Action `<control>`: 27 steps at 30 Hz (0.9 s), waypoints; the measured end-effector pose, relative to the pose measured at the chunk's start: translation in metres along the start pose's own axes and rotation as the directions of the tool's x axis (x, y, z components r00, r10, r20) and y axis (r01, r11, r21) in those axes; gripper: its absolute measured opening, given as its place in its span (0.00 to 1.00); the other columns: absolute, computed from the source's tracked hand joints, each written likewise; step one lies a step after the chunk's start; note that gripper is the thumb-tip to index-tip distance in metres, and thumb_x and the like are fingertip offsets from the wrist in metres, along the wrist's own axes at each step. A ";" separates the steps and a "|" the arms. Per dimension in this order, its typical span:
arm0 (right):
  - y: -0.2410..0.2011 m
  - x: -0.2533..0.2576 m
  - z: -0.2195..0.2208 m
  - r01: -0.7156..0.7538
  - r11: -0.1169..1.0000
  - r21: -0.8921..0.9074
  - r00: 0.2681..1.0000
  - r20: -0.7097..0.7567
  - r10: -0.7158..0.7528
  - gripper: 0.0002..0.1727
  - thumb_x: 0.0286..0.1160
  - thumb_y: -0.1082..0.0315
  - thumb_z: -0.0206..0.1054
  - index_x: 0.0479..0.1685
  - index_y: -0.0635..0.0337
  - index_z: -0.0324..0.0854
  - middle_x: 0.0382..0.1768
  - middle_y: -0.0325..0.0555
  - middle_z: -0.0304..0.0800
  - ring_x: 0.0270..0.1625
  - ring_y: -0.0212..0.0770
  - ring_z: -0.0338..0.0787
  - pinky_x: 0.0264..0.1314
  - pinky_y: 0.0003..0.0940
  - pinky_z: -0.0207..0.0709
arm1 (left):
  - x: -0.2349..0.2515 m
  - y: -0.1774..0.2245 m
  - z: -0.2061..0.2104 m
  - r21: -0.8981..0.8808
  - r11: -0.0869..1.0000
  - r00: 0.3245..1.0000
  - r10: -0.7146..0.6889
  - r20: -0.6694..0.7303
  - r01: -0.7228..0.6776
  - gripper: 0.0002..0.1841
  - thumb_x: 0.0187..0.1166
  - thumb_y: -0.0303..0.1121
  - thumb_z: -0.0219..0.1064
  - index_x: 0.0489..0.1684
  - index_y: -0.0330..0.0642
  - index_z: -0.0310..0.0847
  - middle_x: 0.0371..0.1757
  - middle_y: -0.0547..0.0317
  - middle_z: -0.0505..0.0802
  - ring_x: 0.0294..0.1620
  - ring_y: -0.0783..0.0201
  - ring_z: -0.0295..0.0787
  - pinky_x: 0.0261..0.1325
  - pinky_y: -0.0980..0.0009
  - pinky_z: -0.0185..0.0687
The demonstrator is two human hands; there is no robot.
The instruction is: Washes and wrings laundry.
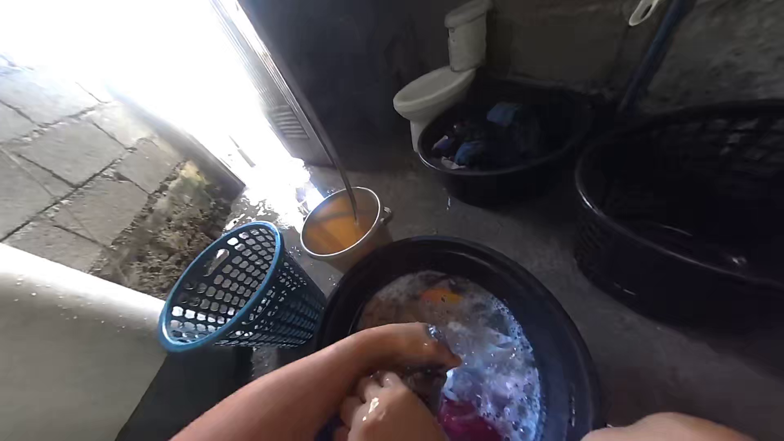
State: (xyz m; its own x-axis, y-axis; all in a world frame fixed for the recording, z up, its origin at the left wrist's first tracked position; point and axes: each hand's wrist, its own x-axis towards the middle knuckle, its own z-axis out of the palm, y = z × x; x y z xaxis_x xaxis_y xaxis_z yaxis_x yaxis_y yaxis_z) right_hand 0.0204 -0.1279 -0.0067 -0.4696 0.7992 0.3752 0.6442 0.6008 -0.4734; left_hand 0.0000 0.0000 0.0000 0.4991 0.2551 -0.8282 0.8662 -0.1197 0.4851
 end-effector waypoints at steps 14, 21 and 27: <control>0.070 0.003 0.006 0.174 0.985 0.016 0.918 -0.364 -0.156 0.14 0.84 0.61 0.62 0.58 0.35 0.90 0.48 0.37 0.95 0.60 0.46 0.91 0.65 0.52 0.82 | -0.156 -0.028 -0.051 0.120 0.991 0.279 0.099 -0.955 0.059 0.13 0.84 0.41 0.69 0.39 0.42 0.91 0.27 0.57 0.89 0.27 0.63 0.83 0.36 0.56 0.81; 0.119 -0.008 -0.059 -0.259 0.958 0.122 0.895 -0.343 0.286 0.14 0.74 0.69 0.67 0.54 0.53 0.93 0.45 0.45 0.94 0.50 0.47 0.92 0.55 0.55 0.84 | -0.241 -0.159 -0.157 0.329 0.924 -0.343 0.379 -0.859 0.197 0.23 0.82 0.49 0.67 0.49 0.32 0.85 0.53 0.48 0.89 0.55 0.64 0.85 0.65 0.61 0.78; 0.150 -0.024 -0.100 -0.616 0.717 0.327 0.712 -0.160 0.684 0.10 0.85 0.67 0.65 0.54 0.53 0.92 0.47 0.44 0.93 0.43 0.39 0.90 0.49 0.46 0.84 | -0.111 -0.185 -0.150 0.070 0.945 0.217 -0.001 -0.976 0.321 0.19 0.81 0.38 0.71 0.66 0.37 0.85 0.64 0.30 0.87 0.67 0.28 0.82 0.68 0.25 0.71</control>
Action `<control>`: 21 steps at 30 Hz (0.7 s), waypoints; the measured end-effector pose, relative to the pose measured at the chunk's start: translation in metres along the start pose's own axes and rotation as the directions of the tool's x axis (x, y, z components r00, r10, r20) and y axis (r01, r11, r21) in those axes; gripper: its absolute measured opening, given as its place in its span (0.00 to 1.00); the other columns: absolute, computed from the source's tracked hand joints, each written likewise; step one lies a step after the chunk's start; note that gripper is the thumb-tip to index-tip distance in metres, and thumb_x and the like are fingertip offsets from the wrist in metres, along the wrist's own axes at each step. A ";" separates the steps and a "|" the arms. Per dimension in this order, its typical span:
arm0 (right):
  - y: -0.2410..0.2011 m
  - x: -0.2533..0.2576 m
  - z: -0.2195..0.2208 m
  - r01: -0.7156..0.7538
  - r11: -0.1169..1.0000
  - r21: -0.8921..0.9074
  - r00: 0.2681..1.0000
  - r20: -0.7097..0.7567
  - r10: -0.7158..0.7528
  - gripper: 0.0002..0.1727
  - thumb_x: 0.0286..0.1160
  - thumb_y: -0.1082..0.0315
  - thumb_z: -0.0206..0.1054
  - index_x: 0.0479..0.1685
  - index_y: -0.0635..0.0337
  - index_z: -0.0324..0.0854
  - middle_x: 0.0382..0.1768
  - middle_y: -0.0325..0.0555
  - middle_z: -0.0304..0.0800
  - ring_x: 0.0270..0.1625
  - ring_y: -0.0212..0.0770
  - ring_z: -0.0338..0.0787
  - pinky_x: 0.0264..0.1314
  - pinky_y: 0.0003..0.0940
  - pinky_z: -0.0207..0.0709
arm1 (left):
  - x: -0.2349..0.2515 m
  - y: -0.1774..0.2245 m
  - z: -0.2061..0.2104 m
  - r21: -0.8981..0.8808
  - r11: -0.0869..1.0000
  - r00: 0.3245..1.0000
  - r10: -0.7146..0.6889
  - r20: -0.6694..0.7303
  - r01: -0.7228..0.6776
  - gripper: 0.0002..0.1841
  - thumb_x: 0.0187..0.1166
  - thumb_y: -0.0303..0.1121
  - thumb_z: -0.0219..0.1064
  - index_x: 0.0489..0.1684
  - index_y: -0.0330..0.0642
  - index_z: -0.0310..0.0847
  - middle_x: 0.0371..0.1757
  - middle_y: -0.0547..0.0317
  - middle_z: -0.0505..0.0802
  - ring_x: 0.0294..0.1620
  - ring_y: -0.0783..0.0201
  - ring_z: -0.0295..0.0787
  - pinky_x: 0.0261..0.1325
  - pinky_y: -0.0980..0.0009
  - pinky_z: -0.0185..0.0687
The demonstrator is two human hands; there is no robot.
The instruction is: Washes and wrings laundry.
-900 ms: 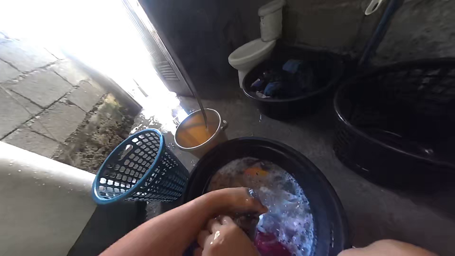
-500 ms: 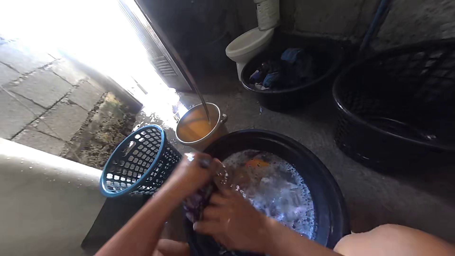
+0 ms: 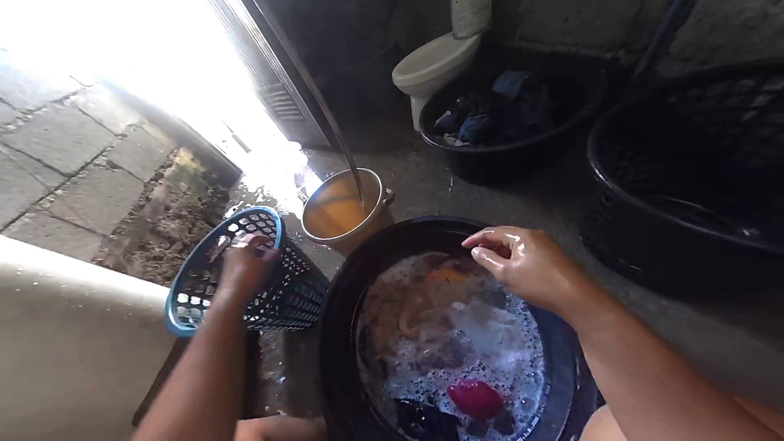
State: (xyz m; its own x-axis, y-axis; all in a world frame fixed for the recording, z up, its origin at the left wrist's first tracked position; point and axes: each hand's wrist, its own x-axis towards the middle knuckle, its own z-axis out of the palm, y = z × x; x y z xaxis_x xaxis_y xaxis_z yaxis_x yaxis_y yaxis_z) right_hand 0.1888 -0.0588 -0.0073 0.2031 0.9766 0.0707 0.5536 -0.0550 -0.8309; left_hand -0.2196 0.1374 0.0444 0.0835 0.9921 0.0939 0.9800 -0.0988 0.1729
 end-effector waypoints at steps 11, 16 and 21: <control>0.014 0.006 0.010 -0.090 0.990 -0.109 0.958 0.264 0.116 0.14 0.84 0.65 0.67 0.63 0.53 0.88 0.47 0.45 0.92 0.46 0.40 0.90 0.53 0.45 0.84 | -0.216 0.140 0.306 -0.345 0.933 0.263 0.361 0.895 -0.106 0.33 0.84 0.47 0.67 0.86 0.44 0.68 0.83 0.39 0.75 0.83 0.42 0.71 0.84 0.39 0.63; 0.015 0.000 0.013 -0.088 0.986 -0.143 0.950 0.285 0.127 0.14 0.83 0.64 0.67 0.62 0.53 0.88 0.53 0.46 0.92 0.52 0.42 0.91 0.59 0.46 0.84 | -0.230 0.147 0.313 0.236 0.953 0.552 -0.303 0.777 0.191 0.25 0.86 0.44 0.59 0.77 0.41 0.76 0.73 0.41 0.86 0.73 0.40 0.83 0.69 0.37 0.78; 0.009 -0.003 0.018 -0.064 0.981 -0.186 0.909 0.396 0.134 0.15 0.83 0.61 0.66 0.65 0.50 0.88 0.56 0.46 0.91 0.57 0.44 0.90 0.64 0.48 0.83 | -0.234 0.121 0.302 -0.105 0.940 0.548 0.278 0.789 -0.325 0.26 0.80 0.33 0.64 0.80 0.41 0.74 0.80 0.44 0.80 0.82 0.41 0.72 0.76 0.38 0.73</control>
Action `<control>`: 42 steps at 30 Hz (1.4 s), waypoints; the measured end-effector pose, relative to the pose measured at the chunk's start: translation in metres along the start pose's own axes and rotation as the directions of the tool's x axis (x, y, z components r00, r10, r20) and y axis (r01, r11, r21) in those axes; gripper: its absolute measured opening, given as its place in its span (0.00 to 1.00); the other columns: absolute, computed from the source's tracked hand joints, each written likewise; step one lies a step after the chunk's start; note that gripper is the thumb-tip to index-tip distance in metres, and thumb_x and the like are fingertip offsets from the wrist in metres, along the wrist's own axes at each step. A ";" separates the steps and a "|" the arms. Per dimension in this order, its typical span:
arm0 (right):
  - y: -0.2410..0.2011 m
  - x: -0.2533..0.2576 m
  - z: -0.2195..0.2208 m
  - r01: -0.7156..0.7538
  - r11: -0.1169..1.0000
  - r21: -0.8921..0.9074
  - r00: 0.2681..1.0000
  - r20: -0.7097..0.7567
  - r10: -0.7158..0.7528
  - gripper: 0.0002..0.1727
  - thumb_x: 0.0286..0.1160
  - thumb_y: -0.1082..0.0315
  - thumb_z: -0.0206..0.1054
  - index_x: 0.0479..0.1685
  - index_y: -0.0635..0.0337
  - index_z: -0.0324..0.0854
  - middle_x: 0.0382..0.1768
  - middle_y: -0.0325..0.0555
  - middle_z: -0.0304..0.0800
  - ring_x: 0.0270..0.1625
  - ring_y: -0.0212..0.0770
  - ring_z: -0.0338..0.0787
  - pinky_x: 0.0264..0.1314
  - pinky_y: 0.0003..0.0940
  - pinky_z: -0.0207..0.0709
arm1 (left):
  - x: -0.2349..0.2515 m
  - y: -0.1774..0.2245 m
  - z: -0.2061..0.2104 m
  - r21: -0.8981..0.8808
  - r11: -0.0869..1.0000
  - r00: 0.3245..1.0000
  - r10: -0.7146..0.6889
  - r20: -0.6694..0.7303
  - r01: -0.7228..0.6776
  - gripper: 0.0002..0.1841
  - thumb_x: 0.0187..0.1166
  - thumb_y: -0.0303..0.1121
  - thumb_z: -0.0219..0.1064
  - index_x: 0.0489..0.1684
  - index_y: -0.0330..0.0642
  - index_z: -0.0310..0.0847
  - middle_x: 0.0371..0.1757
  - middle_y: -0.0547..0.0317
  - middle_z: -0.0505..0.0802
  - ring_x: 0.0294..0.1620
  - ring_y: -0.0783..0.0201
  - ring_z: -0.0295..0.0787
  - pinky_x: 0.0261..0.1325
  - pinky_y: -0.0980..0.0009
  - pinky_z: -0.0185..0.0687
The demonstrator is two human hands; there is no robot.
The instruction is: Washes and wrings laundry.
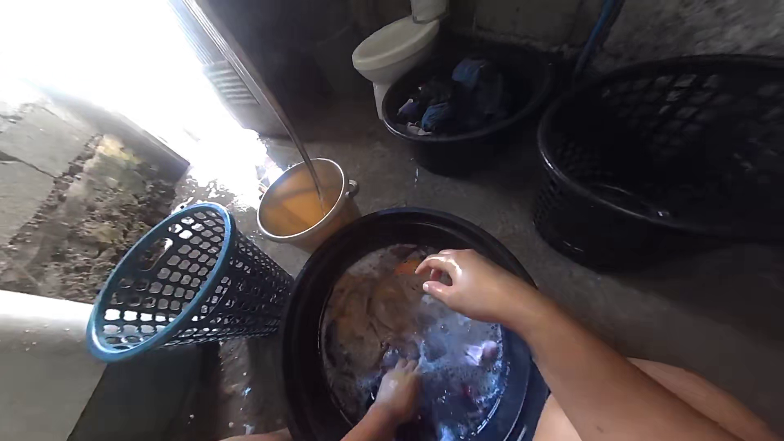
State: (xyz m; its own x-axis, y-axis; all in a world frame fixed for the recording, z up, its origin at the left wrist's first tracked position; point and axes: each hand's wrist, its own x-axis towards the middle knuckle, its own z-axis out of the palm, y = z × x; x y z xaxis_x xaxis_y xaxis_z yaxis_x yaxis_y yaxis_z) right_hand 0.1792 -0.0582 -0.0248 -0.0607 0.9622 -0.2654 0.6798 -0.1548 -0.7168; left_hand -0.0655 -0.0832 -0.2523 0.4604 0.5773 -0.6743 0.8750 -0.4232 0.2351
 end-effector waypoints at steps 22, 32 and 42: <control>-0.005 0.014 0.027 0.156 0.925 0.346 0.831 0.460 -0.312 0.13 0.87 0.66 0.62 0.56 0.66 0.85 0.45 0.49 0.88 0.47 0.35 0.85 0.57 0.39 0.78 | -0.097 -0.017 -0.163 -0.523 0.817 0.945 0.080 -0.316 -0.244 0.24 0.69 0.46 0.78 0.62 0.45 0.86 0.47 0.60 0.96 0.48 0.66 0.94 0.58 0.61 0.91; 0.006 -0.002 -0.018 0.184 0.528 0.829 0.949 -0.011 -0.314 0.03 0.83 0.74 0.59 0.44 0.57 0.76 0.33 0.38 0.85 0.37 0.29 0.87 0.44 0.29 0.84 | -0.074 -0.024 -0.125 -0.860 0.209 0.818 -0.267 -0.509 -0.466 0.13 0.79 0.33 0.60 0.50 0.32 0.82 0.39 0.55 0.93 0.39 0.65 0.92 0.45 0.63 0.91; 0.018 0.015 -0.004 -0.176 0.972 -0.158 0.965 0.169 0.202 0.23 0.85 0.54 0.65 0.73 0.56 0.81 0.63 0.56 0.89 0.68 0.56 0.87 0.72 0.60 0.75 | -0.010 -0.029 -0.071 -0.785 0.612 0.976 -0.213 -0.052 0.092 0.21 0.92 0.41 0.56 0.74 0.35 0.75 0.64 0.43 0.88 0.64 0.52 0.86 0.69 0.51 0.80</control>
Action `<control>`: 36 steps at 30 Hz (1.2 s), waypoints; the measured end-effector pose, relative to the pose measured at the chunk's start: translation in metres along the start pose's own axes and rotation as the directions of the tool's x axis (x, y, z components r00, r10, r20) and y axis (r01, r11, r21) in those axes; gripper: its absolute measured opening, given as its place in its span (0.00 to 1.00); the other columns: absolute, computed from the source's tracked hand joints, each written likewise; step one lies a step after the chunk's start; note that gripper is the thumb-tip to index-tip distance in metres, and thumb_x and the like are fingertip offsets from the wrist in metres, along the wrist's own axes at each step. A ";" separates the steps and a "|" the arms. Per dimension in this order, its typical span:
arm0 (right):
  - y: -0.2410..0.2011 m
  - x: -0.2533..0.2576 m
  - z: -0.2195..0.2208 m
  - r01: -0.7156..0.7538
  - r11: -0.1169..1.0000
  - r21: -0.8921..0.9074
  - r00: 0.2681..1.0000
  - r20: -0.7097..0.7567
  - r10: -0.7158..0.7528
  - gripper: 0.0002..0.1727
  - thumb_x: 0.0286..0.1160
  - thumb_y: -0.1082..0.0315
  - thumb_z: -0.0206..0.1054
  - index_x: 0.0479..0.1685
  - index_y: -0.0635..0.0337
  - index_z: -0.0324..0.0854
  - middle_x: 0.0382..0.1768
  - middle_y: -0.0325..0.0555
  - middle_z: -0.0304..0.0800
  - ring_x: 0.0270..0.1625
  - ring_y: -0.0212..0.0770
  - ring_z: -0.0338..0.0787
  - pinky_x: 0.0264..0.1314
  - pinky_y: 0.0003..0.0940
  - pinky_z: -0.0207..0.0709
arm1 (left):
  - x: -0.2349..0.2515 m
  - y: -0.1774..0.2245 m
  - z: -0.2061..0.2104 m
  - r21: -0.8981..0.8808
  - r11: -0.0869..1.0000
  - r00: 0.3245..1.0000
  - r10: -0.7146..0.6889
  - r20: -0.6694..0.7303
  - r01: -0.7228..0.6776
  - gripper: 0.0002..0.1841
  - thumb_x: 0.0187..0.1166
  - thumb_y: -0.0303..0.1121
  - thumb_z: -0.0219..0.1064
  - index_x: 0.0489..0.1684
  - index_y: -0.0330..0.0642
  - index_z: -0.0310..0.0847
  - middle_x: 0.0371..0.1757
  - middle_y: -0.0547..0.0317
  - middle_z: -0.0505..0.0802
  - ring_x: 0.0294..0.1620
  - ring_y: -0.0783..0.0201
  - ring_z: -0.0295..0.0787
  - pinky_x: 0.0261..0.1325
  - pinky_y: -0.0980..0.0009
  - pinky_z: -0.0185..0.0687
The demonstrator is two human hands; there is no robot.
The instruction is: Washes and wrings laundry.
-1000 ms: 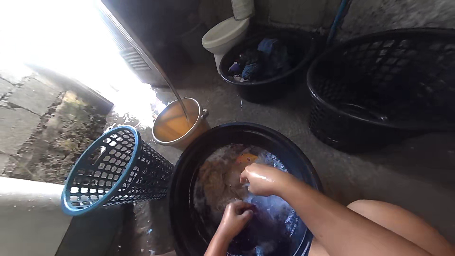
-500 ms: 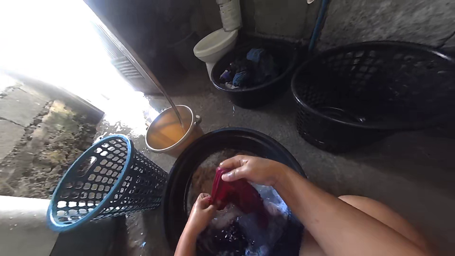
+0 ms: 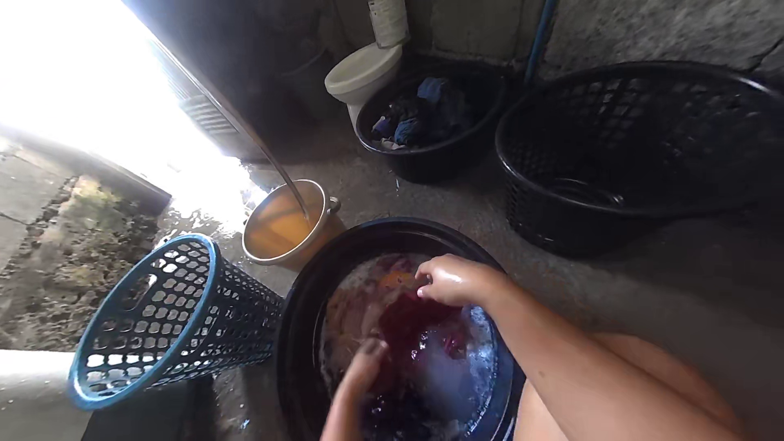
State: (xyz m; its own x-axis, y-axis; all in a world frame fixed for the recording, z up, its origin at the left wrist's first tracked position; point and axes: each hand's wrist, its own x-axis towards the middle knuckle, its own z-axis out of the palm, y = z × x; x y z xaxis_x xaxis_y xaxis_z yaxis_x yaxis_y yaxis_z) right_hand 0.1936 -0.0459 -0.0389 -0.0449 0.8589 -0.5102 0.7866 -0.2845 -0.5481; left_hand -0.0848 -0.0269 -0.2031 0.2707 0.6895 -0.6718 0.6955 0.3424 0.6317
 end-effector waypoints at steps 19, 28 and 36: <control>-0.019 0.012 0.025 0.323 0.911 0.257 0.928 0.106 -0.358 0.19 0.78 0.62 0.74 0.61 0.65 0.83 0.53 0.61 0.89 0.58 0.56 0.88 0.63 0.60 0.77 | -0.199 0.156 -0.123 -0.215 0.654 0.689 0.679 -0.253 -0.725 0.10 0.84 0.40 0.64 0.49 0.56 0.94 0.41 0.67 0.97 0.40 0.74 0.94 0.44 0.74 0.92; -0.004 -0.007 -0.003 0.460 0.724 0.514 0.877 -0.137 -0.460 0.13 0.75 0.71 0.73 0.54 0.68 0.83 0.43 0.52 0.88 0.46 0.43 0.87 0.55 0.43 0.82 | -0.094 0.055 -0.090 -0.516 0.794 0.931 0.365 -0.020 -0.322 0.38 0.86 0.45 0.61 0.94 0.51 0.44 0.67 0.53 0.89 0.59 0.59 0.92 0.58 0.56 0.92; -0.018 0.019 0.035 0.060 0.995 -0.077 0.969 0.242 -0.040 0.31 0.73 0.65 0.76 0.77 0.66 0.76 0.69 0.66 0.83 0.74 0.63 0.81 0.74 0.64 0.72 | -0.007 -0.042 0.058 -0.269 0.948 0.984 -0.179 -0.016 0.168 0.31 0.78 0.19 0.65 0.85 0.37 0.66 0.77 0.37 0.81 0.72 0.44 0.81 0.71 0.46 0.79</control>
State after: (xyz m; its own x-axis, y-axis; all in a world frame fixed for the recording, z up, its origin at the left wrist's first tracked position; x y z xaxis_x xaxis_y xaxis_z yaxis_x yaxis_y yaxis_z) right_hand 0.1569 -0.0394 -0.0612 -0.2239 0.7406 -0.6335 0.8277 -0.1986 -0.5248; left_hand -0.0777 -0.0833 -0.2473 0.1314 0.6269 -0.7679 0.5262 0.6124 0.5900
